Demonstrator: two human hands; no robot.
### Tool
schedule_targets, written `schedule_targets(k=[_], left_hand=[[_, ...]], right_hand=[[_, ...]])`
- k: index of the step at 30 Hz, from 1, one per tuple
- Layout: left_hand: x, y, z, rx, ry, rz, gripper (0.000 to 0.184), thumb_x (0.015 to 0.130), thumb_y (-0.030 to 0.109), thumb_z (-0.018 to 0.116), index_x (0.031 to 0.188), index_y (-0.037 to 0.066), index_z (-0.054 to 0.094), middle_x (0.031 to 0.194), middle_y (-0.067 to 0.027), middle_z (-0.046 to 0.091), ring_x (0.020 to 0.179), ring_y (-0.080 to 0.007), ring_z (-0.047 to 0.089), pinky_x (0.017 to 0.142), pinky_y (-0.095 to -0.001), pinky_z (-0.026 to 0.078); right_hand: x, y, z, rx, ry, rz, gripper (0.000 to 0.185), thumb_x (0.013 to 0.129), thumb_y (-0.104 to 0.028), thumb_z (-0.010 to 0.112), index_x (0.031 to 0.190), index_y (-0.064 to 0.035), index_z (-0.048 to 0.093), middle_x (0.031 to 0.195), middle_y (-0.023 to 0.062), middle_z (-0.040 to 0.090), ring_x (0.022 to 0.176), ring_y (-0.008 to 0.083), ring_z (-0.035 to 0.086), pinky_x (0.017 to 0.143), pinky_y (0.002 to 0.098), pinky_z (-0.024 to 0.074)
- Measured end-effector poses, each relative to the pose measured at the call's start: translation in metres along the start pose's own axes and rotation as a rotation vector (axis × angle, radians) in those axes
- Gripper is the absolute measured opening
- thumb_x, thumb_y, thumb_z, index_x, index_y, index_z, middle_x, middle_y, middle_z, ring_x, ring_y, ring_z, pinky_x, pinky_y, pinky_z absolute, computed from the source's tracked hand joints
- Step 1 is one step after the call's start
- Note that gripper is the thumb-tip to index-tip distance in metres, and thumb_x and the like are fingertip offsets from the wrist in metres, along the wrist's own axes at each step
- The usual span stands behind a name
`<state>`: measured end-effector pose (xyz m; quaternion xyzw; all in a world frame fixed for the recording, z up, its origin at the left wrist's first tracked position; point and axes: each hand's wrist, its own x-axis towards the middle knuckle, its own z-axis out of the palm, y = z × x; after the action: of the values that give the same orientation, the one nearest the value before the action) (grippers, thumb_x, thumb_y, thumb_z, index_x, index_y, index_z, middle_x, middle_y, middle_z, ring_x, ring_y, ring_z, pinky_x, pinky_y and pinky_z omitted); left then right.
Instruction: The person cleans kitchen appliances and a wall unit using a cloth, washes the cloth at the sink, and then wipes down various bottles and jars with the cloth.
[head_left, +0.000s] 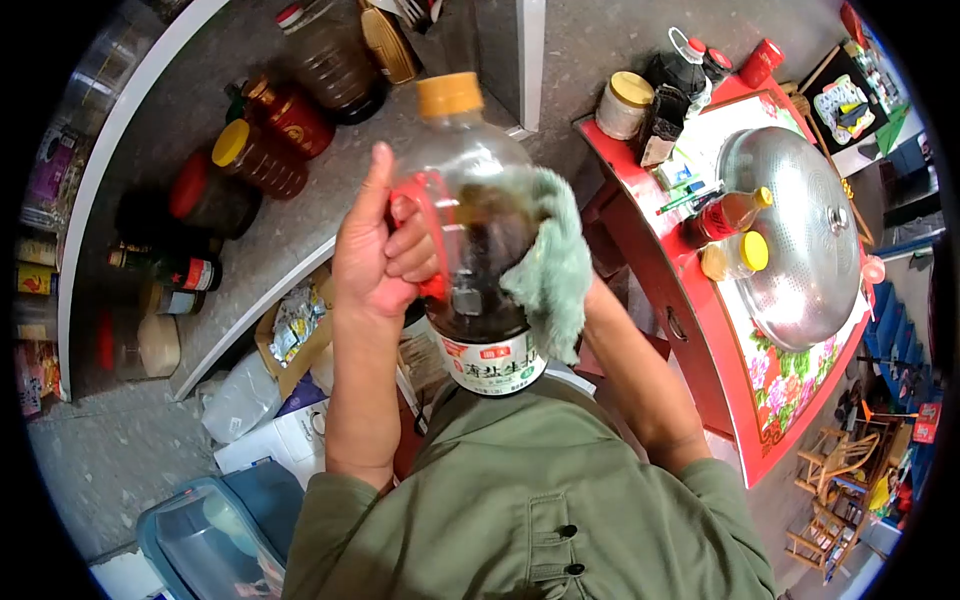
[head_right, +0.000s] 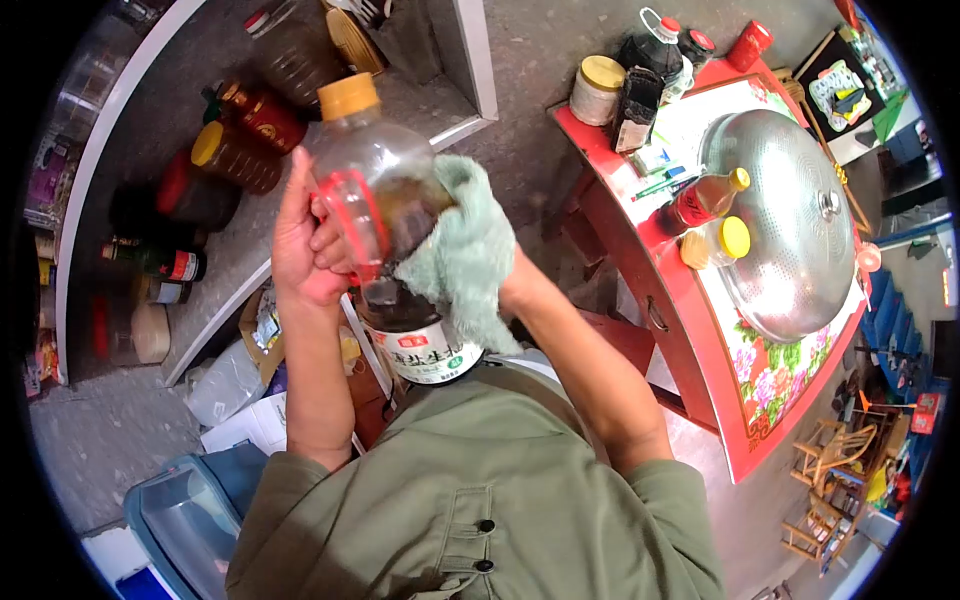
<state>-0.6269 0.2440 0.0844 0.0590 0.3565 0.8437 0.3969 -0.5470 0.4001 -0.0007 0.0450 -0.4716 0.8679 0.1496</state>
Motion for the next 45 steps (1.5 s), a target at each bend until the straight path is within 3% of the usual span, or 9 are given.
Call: schedule_targets(k=[3,7,9,14,20,21,28,39,45], left_hand=[[0.005,0.009,-0.001,-0.111,-0.033,0.044,0.048,0.096,0.050,0.049,0.060,0.018,0.047,0.041,0.0086,0.024,0.028,-0.0032,0.018,0.028,-0.0190,0.013],[0.009,0.009,0.010,-0.099,0.013,0.124,0.047,0.097,0.049,0.046,0.065,0.015,0.046,0.044,0.0070,0.027,0.031,-0.0038,0.021,0.030,-0.0202,0.015],[0.007,-0.002,0.021,-0.007,0.087,0.260,0.046,0.098,0.048,0.046,0.066,0.014,0.045,0.046,0.0060,0.029,0.033,-0.0043,0.022,0.031,-0.0211,0.016],[0.022,-0.064,0.035,0.343,0.199,0.777,0.033,0.099,0.032,0.051,0.076,0.008,0.053,0.053,0.0046,0.041,0.040,-0.0039,0.031,0.037,-0.0219,0.023],[0.021,-0.131,0.021,0.956,0.131,1.023,0.028,0.092,0.025,0.064,0.076,0.002,0.058,0.059,-0.0023,0.053,0.052,-0.0101,0.051,0.048,-0.0283,0.042],[0.018,-0.141,0.024,1.011,0.060,1.023,0.029,0.088,0.025,0.067,0.074,0.002,0.058,0.060,-0.0058,0.055,0.052,-0.0149,0.054,0.050,-0.0307,0.044],[0.023,-0.159,-0.013,1.405,-0.266,0.989,0.033,0.081,0.031,0.073,0.070,0.004,0.058,0.058,-0.0122,0.053,0.051,-0.0291,0.055,0.049,-0.0366,0.043],[-0.009,-0.149,0.008,1.242,-0.403,0.861,0.046,0.072,0.038,0.080,0.053,0.010,0.048,0.047,-0.0054,0.043,0.040,-0.0211,0.048,0.040,-0.0327,0.034],[-0.006,-0.088,0.034,1.095,-0.684,0.730,0.049,0.073,0.039,0.080,0.052,0.009,0.047,0.048,-0.0035,0.044,0.039,-0.0189,0.045,0.039,-0.0301,0.032]], right_hand=[[-0.026,0.019,-0.012,-0.076,-0.058,-0.062,0.072,0.076,-0.008,0.074,0.134,-0.0068,0.031,0.116,0.0077,0.051,0.103,0.0161,0.053,0.093,0.0315,0.0459],[-0.043,0.057,-0.032,0.541,0.126,0.542,0.047,0.090,-0.034,0.059,0.128,-0.0107,0.046,0.110,0.0094,0.061,0.101,0.0224,0.061,0.094,0.0393,0.0483],[-0.042,0.028,-0.014,0.676,0.267,0.548,0.066,0.094,-0.056,0.037,0.136,-0.0059,0.046,0.135,0.0158,0.052,0.117,0.0327,0.056,0.105,0.0471,0.0406],[-0.033,0.033,-0.021,1.045,-0.100,0.288,0.057,0.097,-0.049,0.035,0.134,-0.0090,0.050,0.135,0.0135,0.053,0.122,0.0306,0.051,0.107,0.0459,0.0378],[-0.037,0.042,-0.025,0.578,0.614,0.325,0.036,0.095,-0.041,0.052,0.105,-0.0071,0.061,0.095,0.0053,0.067,0.085,0.0206,0.064,0.079,0.0379,0.0527],[-0.042,0.062,-0.024,0.951,0.327,-0.003,0.035,0.096,-0.040,0.051,0.104,-0.0070,0.061,0.095,0.0058,0.066,0.083,0.0209,0.064,0.078,0.0382,0.0529],[-0.066,0.017,-0.048,0.722,0.362,0.239,0.040,0.096,-0.039,0.051,0.119,-0.0073,0.056,0.112,0.0081,0.063,0.102,0.0235,0.060,0.094,0.0371,0.0465],[-0.091,0.027,-0.072,0.289,0.518,0.245,0.032,0.101,-0.022,0.040,0.129,-0.0078,0.048,0.126,0.0098,0.053,0.110,0.0225,0.056,0.100,0.0371,0.0455],[-0.034,-0.076,-0.001,0.861,0.196,0.496,0.065,0.098,-0.045,0.041,0.146,-0.0035,0.026,0.136,0.0129,0.047,0.116,0.0241,0.054,0.103,0.0406,0.0417]])
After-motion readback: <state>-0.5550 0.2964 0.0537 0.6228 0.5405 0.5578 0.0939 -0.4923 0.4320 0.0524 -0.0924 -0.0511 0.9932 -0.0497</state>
